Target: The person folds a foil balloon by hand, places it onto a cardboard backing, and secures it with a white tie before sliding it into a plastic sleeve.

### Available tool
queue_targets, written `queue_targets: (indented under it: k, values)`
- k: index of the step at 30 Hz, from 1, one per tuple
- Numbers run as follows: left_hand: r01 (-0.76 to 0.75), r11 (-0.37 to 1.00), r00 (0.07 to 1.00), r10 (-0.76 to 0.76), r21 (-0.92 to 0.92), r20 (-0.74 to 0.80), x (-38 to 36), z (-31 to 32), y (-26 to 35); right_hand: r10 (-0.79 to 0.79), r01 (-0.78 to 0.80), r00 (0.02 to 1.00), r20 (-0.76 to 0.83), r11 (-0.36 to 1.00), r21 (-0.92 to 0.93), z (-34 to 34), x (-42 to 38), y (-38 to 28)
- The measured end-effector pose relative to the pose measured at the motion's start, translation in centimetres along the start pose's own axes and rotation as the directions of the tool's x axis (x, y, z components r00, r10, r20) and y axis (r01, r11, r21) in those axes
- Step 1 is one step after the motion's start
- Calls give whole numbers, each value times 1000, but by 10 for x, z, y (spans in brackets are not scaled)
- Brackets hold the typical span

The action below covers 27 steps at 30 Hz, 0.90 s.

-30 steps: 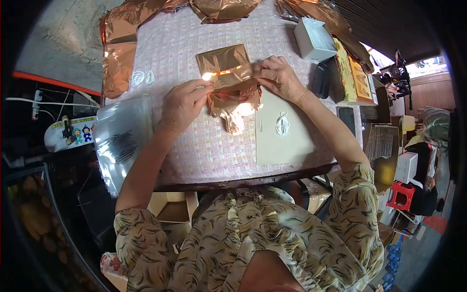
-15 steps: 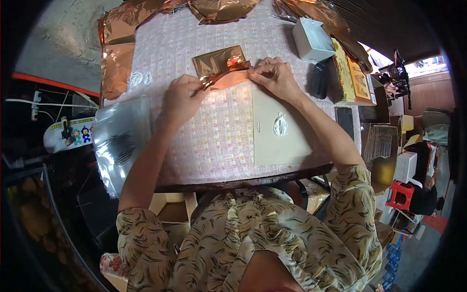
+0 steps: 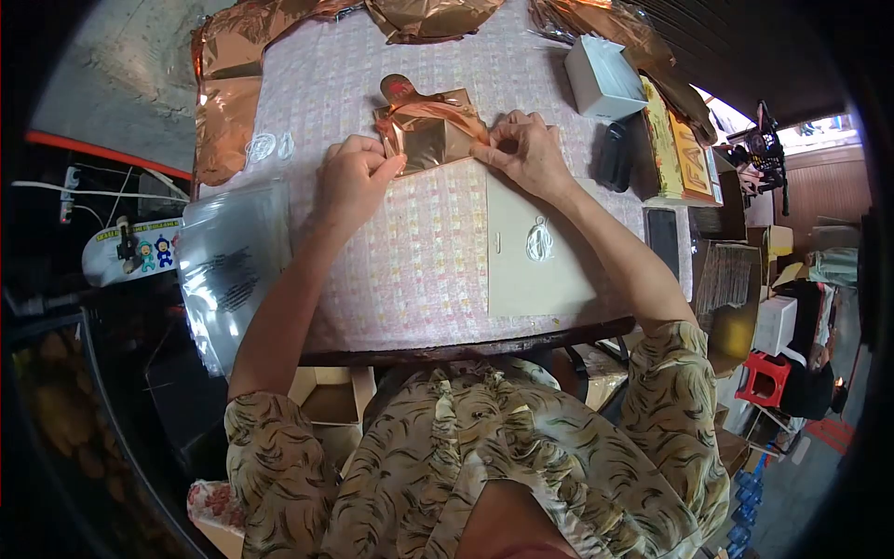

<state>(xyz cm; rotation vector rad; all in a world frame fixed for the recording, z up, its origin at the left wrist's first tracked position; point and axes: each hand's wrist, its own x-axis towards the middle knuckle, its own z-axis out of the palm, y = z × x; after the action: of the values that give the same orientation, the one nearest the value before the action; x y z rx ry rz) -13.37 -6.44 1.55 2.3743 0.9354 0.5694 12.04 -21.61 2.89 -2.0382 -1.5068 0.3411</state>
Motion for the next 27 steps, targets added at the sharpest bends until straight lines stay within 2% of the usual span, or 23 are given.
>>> queue_targets:
  k: [8,10,13,16,19,27]
  values:
    - [18,1000,1000,-18,-16,6,-2,-1,-2,44,-44,999,6,999,21,7,3,5]
    - [-20,997,997,15,-74,-74,-3,3,-5,65,-65,998,-18,998,0,10,4,3]
    - [-94,992,989,84,-82,-120,-6,5,-7,12,-15,999,-48,998,-58,11,2,1]
    - [-99,994,983,90,-49,-157,-7,10,-7,3,-5,998,-58,999,-44,12,1,2]
    - [-34,999,991,30,-30,-133,-7,10,-1,22,-23,999,-48,999,-26,13,-1,4]
    - [11,1000,998,-11,9,-56,-2,4,7,27,-29,999,-44,997,-65,-1,-3,-16]
